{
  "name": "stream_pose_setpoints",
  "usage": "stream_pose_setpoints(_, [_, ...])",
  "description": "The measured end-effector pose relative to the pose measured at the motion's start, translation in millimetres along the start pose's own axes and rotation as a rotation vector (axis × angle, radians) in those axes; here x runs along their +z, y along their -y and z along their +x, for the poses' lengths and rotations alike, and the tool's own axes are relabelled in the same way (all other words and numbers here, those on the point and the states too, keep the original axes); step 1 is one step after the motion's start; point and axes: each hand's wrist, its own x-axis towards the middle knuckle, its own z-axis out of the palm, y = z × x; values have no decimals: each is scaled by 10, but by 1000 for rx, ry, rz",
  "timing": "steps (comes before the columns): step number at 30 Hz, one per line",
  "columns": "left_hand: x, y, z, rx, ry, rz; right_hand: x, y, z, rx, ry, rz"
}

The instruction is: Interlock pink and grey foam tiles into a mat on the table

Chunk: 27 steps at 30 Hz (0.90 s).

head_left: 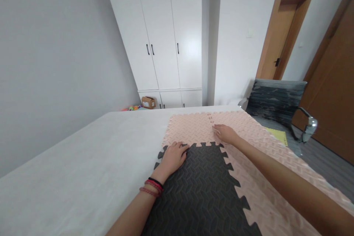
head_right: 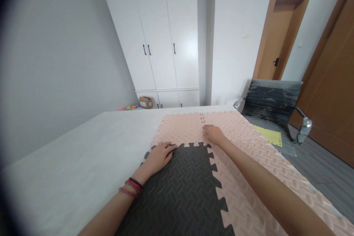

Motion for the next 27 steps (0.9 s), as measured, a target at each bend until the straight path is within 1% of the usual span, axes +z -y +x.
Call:
stream_pose_setpoints(6, [23,15,2,-1,7,-7,182,-19,26,-28,54,31])
stream_pose_setpoints(13, [-8,-8,-9,-6,22,-23,174,7,-28,-11,67,47])
stream_pose_setpoints(18, [-41,25,-63,2,30,-47,100,-108,168,-4,141,77])
stream_pose_setpoints(22, [-57,68,-81,-7,30,-70,55,-205,360,7,114,68])
stream_pose_setpoints(24, [-59,75,-80,-12,30,-76,92,-196,409,14,94,55])
stream_pose_setpoints(27, [-61,72,-72,-17,38,-83,213,-131,418,19,67,36])
